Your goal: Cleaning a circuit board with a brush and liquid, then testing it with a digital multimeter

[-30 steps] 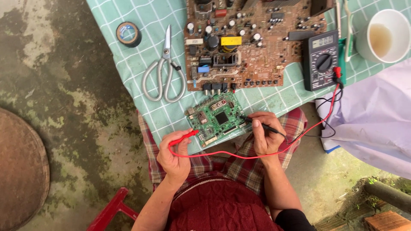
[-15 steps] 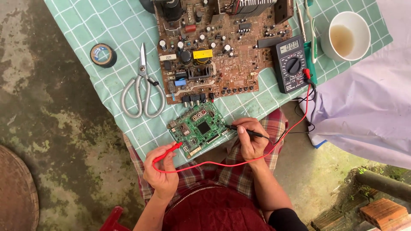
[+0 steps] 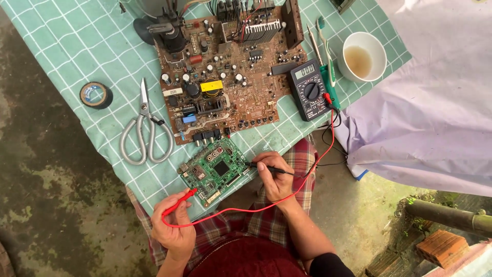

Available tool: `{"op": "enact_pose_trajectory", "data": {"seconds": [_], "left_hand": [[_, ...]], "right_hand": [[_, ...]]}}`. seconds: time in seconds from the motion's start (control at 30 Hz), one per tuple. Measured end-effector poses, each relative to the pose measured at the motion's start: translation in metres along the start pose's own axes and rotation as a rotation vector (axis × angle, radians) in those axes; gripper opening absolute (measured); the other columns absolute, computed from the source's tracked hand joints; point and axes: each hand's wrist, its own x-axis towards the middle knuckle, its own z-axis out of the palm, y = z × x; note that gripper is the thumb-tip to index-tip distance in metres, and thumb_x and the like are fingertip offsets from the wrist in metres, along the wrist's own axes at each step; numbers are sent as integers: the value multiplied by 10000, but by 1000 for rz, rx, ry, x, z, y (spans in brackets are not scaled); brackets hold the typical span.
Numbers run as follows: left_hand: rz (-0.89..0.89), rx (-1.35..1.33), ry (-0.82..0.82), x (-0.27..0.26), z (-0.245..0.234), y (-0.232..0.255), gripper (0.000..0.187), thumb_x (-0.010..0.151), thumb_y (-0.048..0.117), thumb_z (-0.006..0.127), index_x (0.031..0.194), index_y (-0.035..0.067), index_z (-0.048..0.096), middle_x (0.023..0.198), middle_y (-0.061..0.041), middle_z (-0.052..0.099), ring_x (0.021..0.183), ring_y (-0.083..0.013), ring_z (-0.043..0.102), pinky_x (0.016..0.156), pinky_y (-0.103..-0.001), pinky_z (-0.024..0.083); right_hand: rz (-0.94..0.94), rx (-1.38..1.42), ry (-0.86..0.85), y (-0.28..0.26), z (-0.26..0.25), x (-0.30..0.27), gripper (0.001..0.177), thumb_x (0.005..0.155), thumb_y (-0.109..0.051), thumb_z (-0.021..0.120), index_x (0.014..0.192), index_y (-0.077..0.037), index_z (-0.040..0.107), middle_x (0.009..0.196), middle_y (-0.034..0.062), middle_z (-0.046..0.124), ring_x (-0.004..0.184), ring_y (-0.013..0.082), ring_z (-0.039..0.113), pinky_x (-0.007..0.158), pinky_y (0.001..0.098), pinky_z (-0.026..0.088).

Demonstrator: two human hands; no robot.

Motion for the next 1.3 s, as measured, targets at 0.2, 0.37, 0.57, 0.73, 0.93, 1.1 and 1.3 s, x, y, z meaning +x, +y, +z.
{"op": "enact_pose_trajectory", "data": {"seconds": [0.2,0.37,0.57,0.73,0.93,1.1,1.3], "left_hand": [[9,31,-3,1,1,1,213,997,-9,594,1160,9,459,1154,-177,632,1054,-291,724,782,-284,628],[3,16,-3,1,0,0,209,998,-4,595,1155,8,458,1153,-167,624,1075,-305,724,778,-287,629],[14,17,-8,2,1,2,209,998,3,597,1159,13,464,1146,-162,629,1069,-297,723,776,-281,625],[39,56,-2,0,0,-1,231,998,5,610,1182,14,471,1181,-151,626,1047,-269,723,774,-276,626],[85,-8,11,7,4,-1,193,1015,18,594,1154,43,462,1139,-132,606,1081,-298,719,760,-288,639],[243,10,122,17,11,1,83,991,-8,610,1014,-53,544,932,-191,671,895,-396,767,592,-316,610],[224,-72,101,17,6,9,77,990,-16,598,1031,-46,541,963,-201,682,922,-403,765,627,-316,629]], "right_hand": [[-22,-41,0,-4,1,1,57,945,-31,636,901,-11,606,1027,146,718,775,176,584,707,276,482],[-31,-62,-6,-6,1,4,77,934,-28,639,870,-10,601,1011,142,714,802,193,584,744,289,483],[-39,-98,-21,-10,1,9,88,938,-31,642,862,-16,601,986,123,705,807,196,573,747,294,473],[-12,-69,-35,-8,1,6,77,936,-14,633,868,12,605,992,143,692,822,221,592,773,306,494],[-64,-88,-24,0,3,8,56,930,13,621,885,1,591,1005,146,687,871,231,576,839,318,482],[-275,-95,5,7,3,14,223,1031,-93,628,821,-17,630,839,180,712,701,306,633,672,364,493],[-289,-87,8,14,2,12,235,1040,-96,627,820,-18,607,841,187,706,702,315,633,674,366,485]]}}
